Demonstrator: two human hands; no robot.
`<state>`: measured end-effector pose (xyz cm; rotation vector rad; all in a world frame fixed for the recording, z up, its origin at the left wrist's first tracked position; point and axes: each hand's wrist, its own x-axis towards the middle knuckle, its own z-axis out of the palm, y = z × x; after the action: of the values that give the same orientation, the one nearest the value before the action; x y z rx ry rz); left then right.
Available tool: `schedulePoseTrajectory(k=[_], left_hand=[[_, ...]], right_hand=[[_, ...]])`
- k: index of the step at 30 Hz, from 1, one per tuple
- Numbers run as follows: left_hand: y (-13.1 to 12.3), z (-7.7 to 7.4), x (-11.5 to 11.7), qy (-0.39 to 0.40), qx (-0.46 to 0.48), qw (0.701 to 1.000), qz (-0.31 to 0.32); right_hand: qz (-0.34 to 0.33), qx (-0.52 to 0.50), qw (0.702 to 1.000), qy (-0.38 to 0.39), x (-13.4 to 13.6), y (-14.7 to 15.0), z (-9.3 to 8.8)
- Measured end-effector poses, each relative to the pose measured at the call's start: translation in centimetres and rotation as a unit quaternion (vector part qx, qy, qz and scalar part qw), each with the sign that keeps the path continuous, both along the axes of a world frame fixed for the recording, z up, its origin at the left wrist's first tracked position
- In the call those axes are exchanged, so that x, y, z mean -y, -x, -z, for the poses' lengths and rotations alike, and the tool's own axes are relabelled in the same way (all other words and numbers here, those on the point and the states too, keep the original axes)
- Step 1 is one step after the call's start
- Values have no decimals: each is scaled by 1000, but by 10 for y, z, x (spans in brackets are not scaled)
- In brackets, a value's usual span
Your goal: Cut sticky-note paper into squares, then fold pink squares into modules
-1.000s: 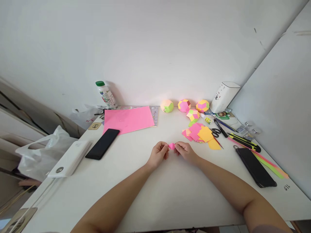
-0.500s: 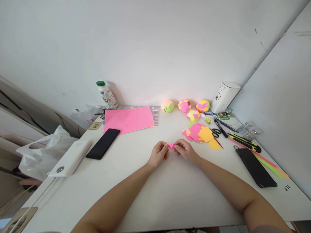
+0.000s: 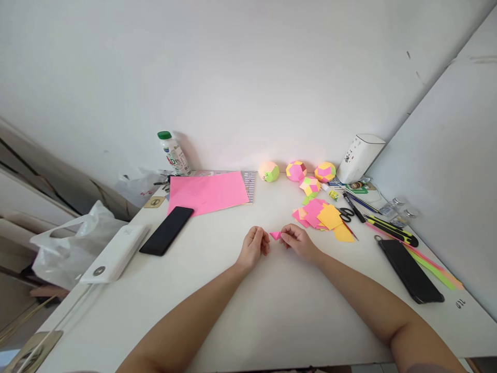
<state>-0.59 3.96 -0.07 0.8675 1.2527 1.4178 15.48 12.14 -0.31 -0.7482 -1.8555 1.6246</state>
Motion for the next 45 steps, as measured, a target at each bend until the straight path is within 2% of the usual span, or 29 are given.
schedulePoseTrajectory(k=[4,8,12,15,18,23,27,45], left_hand=[[0,-1,3,4,-46,998,33],[-2,1,7,-44,-164,981,96],[-5,3,7,-123,-284,935,176],[-7,3,7,-167,-363,898,185],[-9,3,7,-193,-407,874,182],[-11,5,5,-203,-422,865,179],[-10,6,3,-203,-427,863,177],[-10,7,3,-199,-454,850,179]], right_hand=[[8,16,1000,-20,-2,-1,2],[25,44,997,-51,-4,0,3],[76,85,992,-48,-8,9,1],[97,124,986,-46,-16,28,-3],[114,138,983,-40,-31,59,-6],[120,147,981,-41,-57,112,-1],[118,157,979,-46,-71,132,1],[135,162,975,-68,-74,129,11]])
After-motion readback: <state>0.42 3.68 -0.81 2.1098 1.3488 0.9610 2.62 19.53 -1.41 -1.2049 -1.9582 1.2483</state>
